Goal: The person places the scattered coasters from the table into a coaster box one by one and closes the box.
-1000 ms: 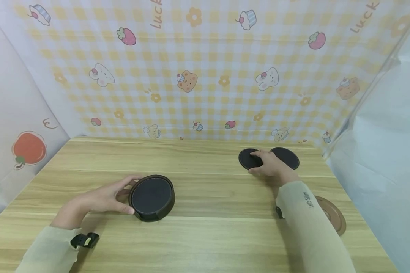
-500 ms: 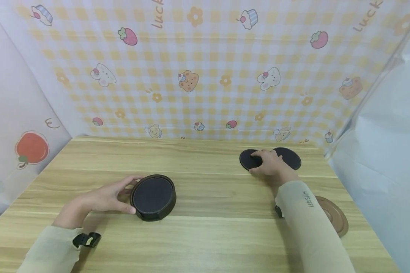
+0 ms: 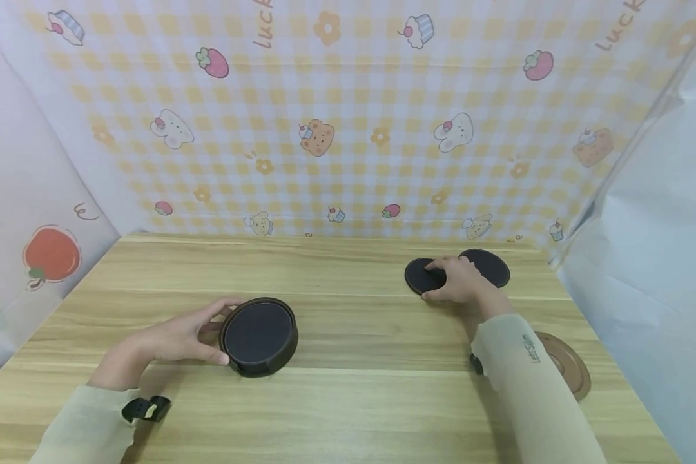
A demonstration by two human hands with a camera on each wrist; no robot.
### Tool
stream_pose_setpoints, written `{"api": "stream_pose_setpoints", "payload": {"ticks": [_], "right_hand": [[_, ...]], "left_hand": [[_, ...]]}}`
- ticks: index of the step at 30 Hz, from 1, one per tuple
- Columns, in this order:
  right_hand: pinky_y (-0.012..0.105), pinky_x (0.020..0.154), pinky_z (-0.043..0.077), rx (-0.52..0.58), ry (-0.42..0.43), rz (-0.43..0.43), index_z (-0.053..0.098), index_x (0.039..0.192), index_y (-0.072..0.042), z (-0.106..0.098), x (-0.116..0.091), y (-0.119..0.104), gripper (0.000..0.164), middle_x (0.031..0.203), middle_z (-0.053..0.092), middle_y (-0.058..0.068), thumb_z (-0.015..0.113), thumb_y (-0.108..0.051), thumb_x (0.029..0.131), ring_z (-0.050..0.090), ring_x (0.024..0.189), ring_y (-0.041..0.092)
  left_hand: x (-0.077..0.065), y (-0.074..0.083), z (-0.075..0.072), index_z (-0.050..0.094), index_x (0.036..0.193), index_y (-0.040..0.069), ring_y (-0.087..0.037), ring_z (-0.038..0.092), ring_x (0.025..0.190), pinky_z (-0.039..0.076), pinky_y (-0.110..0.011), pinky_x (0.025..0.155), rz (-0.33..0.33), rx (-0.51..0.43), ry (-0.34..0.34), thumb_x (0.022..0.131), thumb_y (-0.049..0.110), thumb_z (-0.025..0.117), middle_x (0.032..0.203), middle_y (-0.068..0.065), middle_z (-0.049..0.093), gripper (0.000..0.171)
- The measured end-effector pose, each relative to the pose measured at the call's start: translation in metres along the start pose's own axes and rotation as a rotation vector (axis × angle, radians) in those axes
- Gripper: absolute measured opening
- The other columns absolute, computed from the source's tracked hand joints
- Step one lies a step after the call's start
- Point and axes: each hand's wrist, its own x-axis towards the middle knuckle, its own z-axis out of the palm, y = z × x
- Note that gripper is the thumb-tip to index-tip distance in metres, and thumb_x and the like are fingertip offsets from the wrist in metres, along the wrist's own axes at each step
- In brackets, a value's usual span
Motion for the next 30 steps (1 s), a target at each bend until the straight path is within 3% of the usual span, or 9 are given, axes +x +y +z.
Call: {"api": "stream_pose_setpoints", "payload": {"ticks": [3,5,17,30], "right_hand": [[0.07,0.104,0.035,0.003,0.0,-0.032,0.057,0.138,-0.009,0.001,-0.002,0.0,0.069,0.148,0.043,0.03,0.079,-0.044,0.082,0.036,0.13,0.054],[0.068,0.102,0.037,0.001,0.002,-0.048,0.058,0.137,-0.009,0.001,-0.004,-0.001,0.069,0.148,0.042,0.031,0.078,-0.044,0.082,0.037,0.128,0.054],[0.071,0.105,0.032,-0.005,0.027,-0.104,0.059,0.137,-0.011,0.002,-0.006,-0.017,0.067,0.149,0.042,0.029,0.079,-0.044,0.082,0.035,0.133,0.054],[0.07,0.104,0.035,-0.018,0.032,-0.181,0.06,0.135,-0.015,0.009,-0.001,-0.045,0.065,0.15,0.042,0.028,0.079,-0.043,0.08,0.035,0.135,0.055]], "left_hand": [[0.0,-0.001,0.0,0.026,0.153,0.007,-0.052,0.035,0.14,0.032,-0.062,0.113,-0.005,0.001,0.002,0.079,0.025,0.085,0.151,-0.026,0.04,0.096],[0.0,0.0,-0.001,0.026,0.153,0.006,-0.052,0.036,0.14,0.033,-0.063,0.112,0.001,0.0,0.0,0.079,0.024,0.085,0.15,-0.027,0.04,0.096],[-0.002,0.001,-0.001,0.026,0.153,0.006,-0.053,0.035,0.139,0.033,-0.064,0.112,-0.004,-0.002,-0.002,0.079,0.024,0.085,0.15,-0.027,0.04,0.096],[-0.002,0.003,0.0,0.026,0.153,0.01,-0.054,0.034,0.14,0.031,-0.066,0.111,-0.029,-0.008,0.0,0.078,0.024,0.086,0.152,-0.027,0.038,0.097]]}}
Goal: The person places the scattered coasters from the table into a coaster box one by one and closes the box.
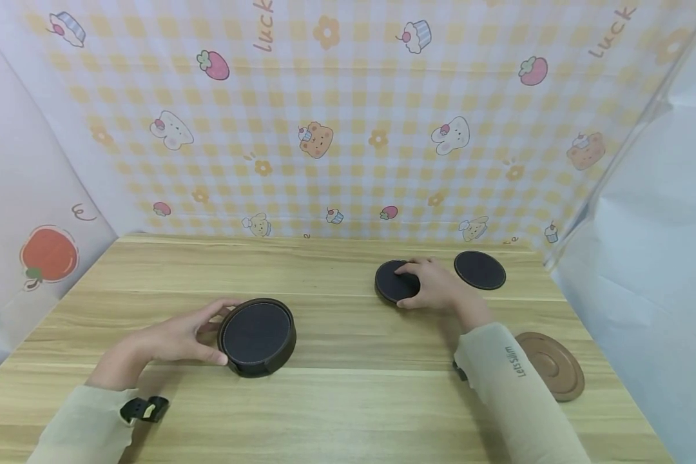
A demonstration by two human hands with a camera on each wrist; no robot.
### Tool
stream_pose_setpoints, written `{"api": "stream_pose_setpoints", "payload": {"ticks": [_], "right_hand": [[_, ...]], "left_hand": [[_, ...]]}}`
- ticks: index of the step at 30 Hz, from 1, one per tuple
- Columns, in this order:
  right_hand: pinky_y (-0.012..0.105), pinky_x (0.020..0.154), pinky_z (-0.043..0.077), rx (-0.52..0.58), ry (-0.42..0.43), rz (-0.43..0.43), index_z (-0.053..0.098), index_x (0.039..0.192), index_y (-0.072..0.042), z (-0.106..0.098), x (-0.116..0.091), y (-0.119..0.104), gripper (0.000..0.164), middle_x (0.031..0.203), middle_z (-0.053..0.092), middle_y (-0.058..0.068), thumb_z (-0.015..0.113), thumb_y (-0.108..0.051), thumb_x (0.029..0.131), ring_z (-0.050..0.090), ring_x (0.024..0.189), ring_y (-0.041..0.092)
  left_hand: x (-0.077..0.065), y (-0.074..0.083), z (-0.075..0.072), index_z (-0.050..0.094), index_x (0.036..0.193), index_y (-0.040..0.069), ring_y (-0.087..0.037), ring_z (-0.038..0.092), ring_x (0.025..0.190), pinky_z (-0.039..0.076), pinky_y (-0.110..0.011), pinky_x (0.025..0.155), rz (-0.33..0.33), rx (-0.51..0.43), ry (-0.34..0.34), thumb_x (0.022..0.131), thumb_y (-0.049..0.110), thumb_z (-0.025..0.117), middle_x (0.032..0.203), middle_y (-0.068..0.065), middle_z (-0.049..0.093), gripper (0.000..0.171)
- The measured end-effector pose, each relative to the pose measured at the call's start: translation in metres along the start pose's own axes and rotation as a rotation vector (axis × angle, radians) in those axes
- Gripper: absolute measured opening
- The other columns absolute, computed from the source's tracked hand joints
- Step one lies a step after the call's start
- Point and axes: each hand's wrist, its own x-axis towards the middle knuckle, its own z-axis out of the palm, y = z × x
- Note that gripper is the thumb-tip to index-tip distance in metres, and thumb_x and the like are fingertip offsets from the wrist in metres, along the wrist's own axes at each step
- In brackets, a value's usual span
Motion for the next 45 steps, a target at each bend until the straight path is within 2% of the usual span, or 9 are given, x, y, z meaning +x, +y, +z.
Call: {"api": "stream_pose_setpoints", "payload": {"ticks": [7,17,29,36,45], "right_hand": [[0.069,0.108,0.032,0.027,-0.023,-0.028,0.06,0.136,-0.015,0.007,0.005,-0.014,0.065,0.152,0.038,0.029,0.079,-0.042,0.08,0.031,0.14,0.055],[0.064,0.107,0.037,0.008,-0.055,-0.098,0.06,0.136,-0.018,0.009,0.015,-0.043,0.066,0.152,0.041,0.024,0.081,-0.043,0.079,0.034,0.139,0.05],[0.059,0.108,0.041,0.001,-0.079,-0.209,0.06,0.136,-0.022,0.011,0.027,-0.09,0.064,0.155,0.039,0.021,0.08,-0.042,0.078,0.036,0.14,0.043],[0.054,0.108,0.042,0.008,-0.098,-0.281,0.06,0.136,-0.023,0.015,0.033,-0.119,0.064,0.156,0.037,0.019,0.079,-0.045,0.079,0.037,0.139,0.038],[0.049,0.109,0.042,0.051,-0.132,-0.351,0.06,0.136,-0.023,0.029,0.04,-0.153,0.063,0.157,0.036,0.017,0.08,-0.044,0.079,0.036,0.138,0.034]], "left_hand": [[-0.001,-0.001,0.001,0.025,0.153,0.007,-0.054,0.034,0.14,0.031,-0.066,0.111,0.022,0.0,-0.001,0.079,0.024,0.085,0.152,-0.028,0.039,0.097],[-0.001,-0.002,0.001,0.025,0.153,0.008,-0.053,0.036,0.139,0.032,-0.066,0.111,0.029,-0.012,-0.009,0.08,0.024,0.084,0.151,-0.027,0.04,0.096],[0.001,-0.005,-0.001,0.024,0.153,0.007,-0.05,0.037,0.139,0.033,-0.065,0.111,0.058,-0.017,-0.019,0.081,0.024,0.084,0.15,-0.025,0.042,0.095],[0.001,-0.004,-0.002,0.024,0.152,0.004,-0.051,0.037,0.138,0.033,-0.066,0.11,0.098,-0.005,-0.023,0.082,0.022,0.083,0.149,-0.025,0.043,0.093],[0.0,-0.002,-0.002,0.023,0.153,0.006,-0.051,0.036,0.14,0.032,-0.066,0.111,0.022,0.004,-0.015,0.08,0.026,0.084,0.151,-0.027,0.041,0.097]]}}
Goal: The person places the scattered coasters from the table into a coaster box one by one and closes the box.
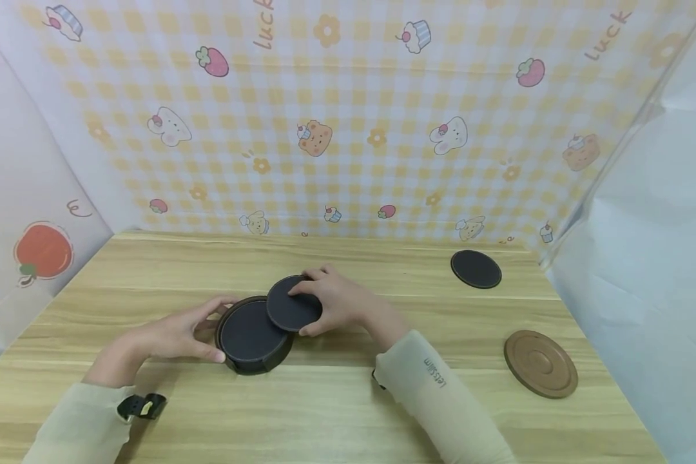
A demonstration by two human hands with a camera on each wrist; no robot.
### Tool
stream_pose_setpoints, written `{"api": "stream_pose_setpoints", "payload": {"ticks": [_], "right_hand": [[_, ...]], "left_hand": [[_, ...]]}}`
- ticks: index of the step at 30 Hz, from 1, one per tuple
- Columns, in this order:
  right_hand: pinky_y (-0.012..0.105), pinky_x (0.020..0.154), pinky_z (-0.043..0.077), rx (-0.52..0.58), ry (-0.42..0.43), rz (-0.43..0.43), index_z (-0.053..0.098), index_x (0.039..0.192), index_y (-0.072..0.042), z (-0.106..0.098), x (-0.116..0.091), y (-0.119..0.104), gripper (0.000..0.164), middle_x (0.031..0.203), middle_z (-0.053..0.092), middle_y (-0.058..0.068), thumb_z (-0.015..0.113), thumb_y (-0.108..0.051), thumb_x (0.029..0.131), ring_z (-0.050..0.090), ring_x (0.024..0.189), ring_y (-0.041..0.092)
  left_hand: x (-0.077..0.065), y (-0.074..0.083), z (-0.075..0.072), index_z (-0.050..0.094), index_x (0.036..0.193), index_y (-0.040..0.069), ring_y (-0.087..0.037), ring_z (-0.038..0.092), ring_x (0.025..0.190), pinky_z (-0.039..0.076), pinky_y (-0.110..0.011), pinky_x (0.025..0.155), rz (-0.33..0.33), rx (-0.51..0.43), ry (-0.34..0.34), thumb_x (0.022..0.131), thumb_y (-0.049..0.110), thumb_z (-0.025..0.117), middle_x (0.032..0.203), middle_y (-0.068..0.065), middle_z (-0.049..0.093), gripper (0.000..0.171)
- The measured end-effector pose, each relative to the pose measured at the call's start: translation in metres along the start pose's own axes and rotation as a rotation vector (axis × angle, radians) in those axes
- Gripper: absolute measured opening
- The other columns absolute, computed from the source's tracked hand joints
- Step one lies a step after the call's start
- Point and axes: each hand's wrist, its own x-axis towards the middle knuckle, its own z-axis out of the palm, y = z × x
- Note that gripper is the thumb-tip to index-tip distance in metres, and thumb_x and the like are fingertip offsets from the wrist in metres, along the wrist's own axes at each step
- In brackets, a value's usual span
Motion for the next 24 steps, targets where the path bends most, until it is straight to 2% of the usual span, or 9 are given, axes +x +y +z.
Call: {"api": "stream_pose_setpoints", "payload": {"ticks": [6,13,24], "right_hand": [[0.046,0.108,0.044,0.006,-0.025,-0.036,0.059,0.137,-0.025,0.007,0.011,-0.018,0.065,0.158,0.035,0.016,0.08,-0.044,0.079,0.036,0.137,0.031],[0.04,0.108,0.044,-0.036,-0.056,-0.078,0.057,0.138,-0.026,0.011,0.022,-0.037,0.066,0.156,0.037,0.011,0.08,-0.046,0.08,0.037,0.134,0.027],[0.033,0.105,0.047,-0.121,-0.076,-0.13,0.057,0.139,-0.027,0.02,0.034,-0.052,0.067,0.152,0.041,0.006,0.079,-0.05,0.08,0.04,0.131,0.023]], "left_hand": [[0.001,0.0,0.001,0.023,0.155,0.011,-0.049,0.034,0.142,0.031,-0.065,0.112,-0.041,-0.009,0.004,0.079,0.029,0.085,0.154,-0.024,0.037,0.099],[0.001,0.0,0.001,0.022,0.154,0.009,-0.049,0.038,0.14,0.034,-0.062,0.112,0.002,-0.005,-0.004,0.082,0.028,0.082,0.153,-0.026,0.037,0.096],[0.001,0.0,-0.001,0.021,0.155,0.008,-0.051,0.035,0.141,0.035,-0.062,0.111,0.004,0.005,-0.015,0.083,0.028,0.082,0.153,-0.028,0.036,0.096]]}}
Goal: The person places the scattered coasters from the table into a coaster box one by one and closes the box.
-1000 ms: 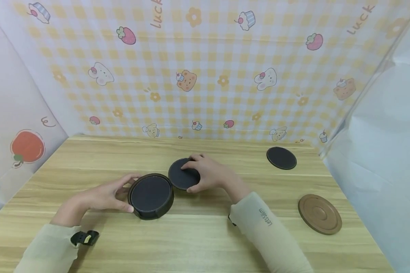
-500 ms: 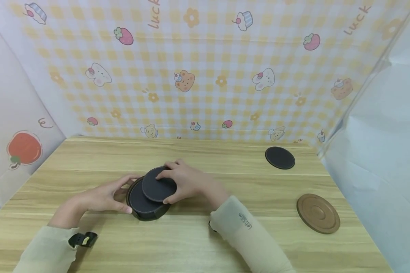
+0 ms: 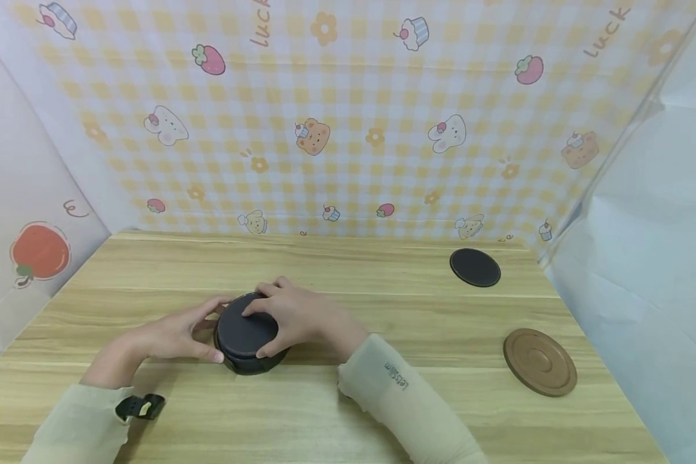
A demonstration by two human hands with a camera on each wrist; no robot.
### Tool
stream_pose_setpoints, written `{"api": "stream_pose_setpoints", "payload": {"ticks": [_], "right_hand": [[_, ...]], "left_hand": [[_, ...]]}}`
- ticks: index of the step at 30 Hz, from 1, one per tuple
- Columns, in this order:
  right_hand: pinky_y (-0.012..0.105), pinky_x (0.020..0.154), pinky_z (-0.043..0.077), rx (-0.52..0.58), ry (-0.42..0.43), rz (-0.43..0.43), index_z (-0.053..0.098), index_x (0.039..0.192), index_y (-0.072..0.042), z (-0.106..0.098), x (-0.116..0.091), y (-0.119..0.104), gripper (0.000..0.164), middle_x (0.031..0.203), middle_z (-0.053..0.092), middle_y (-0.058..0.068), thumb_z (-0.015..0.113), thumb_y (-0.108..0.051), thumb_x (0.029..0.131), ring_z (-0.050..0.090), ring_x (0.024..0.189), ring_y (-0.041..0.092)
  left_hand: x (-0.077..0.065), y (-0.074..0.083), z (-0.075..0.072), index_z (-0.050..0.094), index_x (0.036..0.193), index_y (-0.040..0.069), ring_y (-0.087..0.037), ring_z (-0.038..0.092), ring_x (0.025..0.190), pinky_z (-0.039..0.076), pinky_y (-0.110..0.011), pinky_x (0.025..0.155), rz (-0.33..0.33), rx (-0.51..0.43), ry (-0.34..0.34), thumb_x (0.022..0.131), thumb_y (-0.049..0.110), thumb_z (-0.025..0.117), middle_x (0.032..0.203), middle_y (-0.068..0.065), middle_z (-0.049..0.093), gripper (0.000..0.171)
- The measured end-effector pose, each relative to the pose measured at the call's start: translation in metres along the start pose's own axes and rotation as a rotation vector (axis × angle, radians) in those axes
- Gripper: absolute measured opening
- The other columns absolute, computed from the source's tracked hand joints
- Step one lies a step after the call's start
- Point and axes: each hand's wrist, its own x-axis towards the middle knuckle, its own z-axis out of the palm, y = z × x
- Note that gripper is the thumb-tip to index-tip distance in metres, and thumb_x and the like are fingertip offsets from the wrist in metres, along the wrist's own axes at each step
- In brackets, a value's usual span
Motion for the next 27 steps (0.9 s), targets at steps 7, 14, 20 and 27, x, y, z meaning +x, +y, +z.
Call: {"api": "stream_pose_setpoints", "payload": {"ticks": [7,14,20,27], "right_hand": [[0.033,0.103,0.048,-0.04,-0.011,-0.002,0.057,0.139,-0.03,0.005,0.003,-0.002,0.067,0.153,0.04,0.004,0.078,-0.053,0.08,0.041,0.131,0.023],[0.034,0.104,0.048,-0.03,-0.018,0.011,0.056,0.141,-0.029,0.005,0.003,-0.001,0.07,0.157,0.039,0.006,0.079,-0.054,0.079,0.041,0.132,0.023],[0.034,0.105,0.047,-0.001,-0.018,0.017,0.056,0.141,-0.026,0.004,-0.001,0.001,0.071,0.158,0.038,0.005,0.079,-0.054,0.08,0.04,0.131,0.023],[0.036,0.109,0.045,0.006,-0.014,0.046,0.056,0.141,-0.024,0.003,-0.01,0.011,0.07,0.156,0.042,0.003,0.079,-0.051,0.08,0.04,0.136,0.022]], "left_hand": [[0.0,0.0,-0.001,0.018,0.155,0.006,-0.044,0.046,0.135,0.041,-0.049,0.109,0.022,-0.002,-0.015,0.084,0.027,0.081,0.147,-0.027,0.043,0.097],[0.0,0.002,-0.001,0.017,0.155,0.005,-0.047,0.043,0.137,0.038,-0.058,0.109,0.027,-0.011,-0.024,0.084,0.025,0.08,0.15,-0.029,0.04,0.097],[0.0,0.001,-0.001,0.019,0.154,0.005,-0.048,0.043,0.136,0.037,-0.061,0.11,0.025,-0.013,-0.022,0.084,0.025,0.081,0.149,-0.029,0.041,0.096],[0.001,0.001,0.0,0.024,0.153,0.01,-0.046,0.044,0.135,0.035,-0.062,0.112,-0.012,-0.002,0.006,0.081,0.028,0.083,0.144,-0.025,0.047,0.095]]}}
